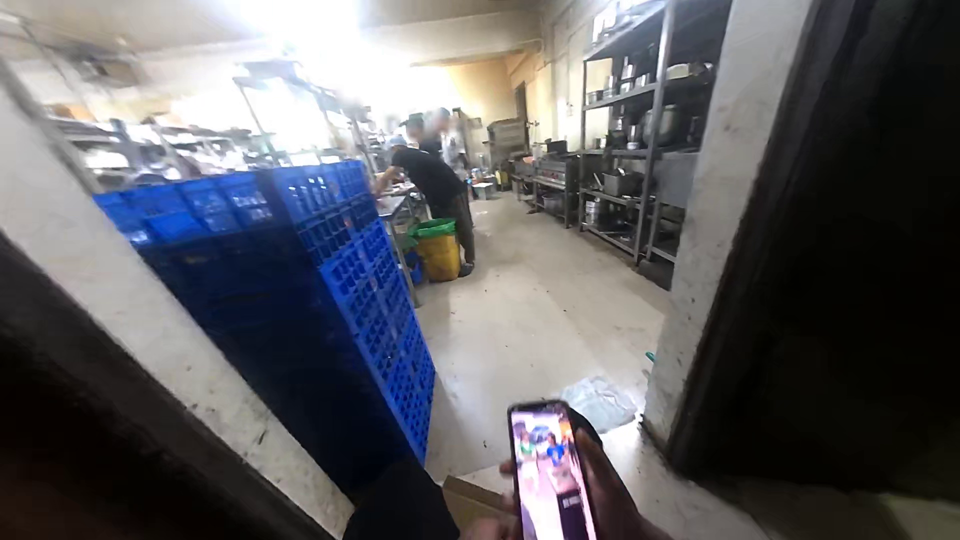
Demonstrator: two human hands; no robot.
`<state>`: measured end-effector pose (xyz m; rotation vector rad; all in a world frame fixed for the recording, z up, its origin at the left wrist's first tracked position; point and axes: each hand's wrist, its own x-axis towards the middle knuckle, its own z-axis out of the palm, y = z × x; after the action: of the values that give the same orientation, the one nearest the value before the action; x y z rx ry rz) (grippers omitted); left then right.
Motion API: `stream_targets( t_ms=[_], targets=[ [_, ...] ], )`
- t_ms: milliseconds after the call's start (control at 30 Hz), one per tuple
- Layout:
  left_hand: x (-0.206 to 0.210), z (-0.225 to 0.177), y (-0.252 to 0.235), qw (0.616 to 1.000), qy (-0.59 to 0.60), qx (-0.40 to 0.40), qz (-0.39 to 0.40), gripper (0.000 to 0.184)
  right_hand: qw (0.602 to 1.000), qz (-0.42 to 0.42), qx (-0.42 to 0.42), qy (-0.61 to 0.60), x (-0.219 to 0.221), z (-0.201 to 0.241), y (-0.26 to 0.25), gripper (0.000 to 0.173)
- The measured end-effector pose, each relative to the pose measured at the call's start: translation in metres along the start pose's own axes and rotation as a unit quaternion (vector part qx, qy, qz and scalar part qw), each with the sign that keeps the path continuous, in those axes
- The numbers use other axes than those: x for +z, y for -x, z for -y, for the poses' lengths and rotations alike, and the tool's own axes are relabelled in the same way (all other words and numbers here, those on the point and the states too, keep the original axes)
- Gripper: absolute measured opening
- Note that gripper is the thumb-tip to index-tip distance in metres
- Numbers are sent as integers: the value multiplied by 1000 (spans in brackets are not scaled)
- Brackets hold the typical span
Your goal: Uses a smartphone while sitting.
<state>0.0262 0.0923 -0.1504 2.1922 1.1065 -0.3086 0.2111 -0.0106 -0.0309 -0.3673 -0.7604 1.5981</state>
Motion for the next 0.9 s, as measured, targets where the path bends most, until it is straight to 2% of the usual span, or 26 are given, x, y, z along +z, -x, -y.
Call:
stream_targets(
  t_ms=[133,233,333,500,900],
  targets=[
    [9,6,-15,997,-33,-40,52,40,993,-58,-93,-38,-14,17,-7,83],
    [8,7,-18,996,-47,-44,61,39,991,-18,-129,-37,-31,20,-6,88],
    [7,6,-19,995,-60,-48,64,39,991,27,-134,-11,-39,21,-2,91],
    [8,6,-19,995,-67,-53,58,40,985,112,-131,-16,-43,18,0,86],
    [6,2,-18,993,-81,-57,62,41,982,114,-147,-4,-38,19,3,77]
  ],
)
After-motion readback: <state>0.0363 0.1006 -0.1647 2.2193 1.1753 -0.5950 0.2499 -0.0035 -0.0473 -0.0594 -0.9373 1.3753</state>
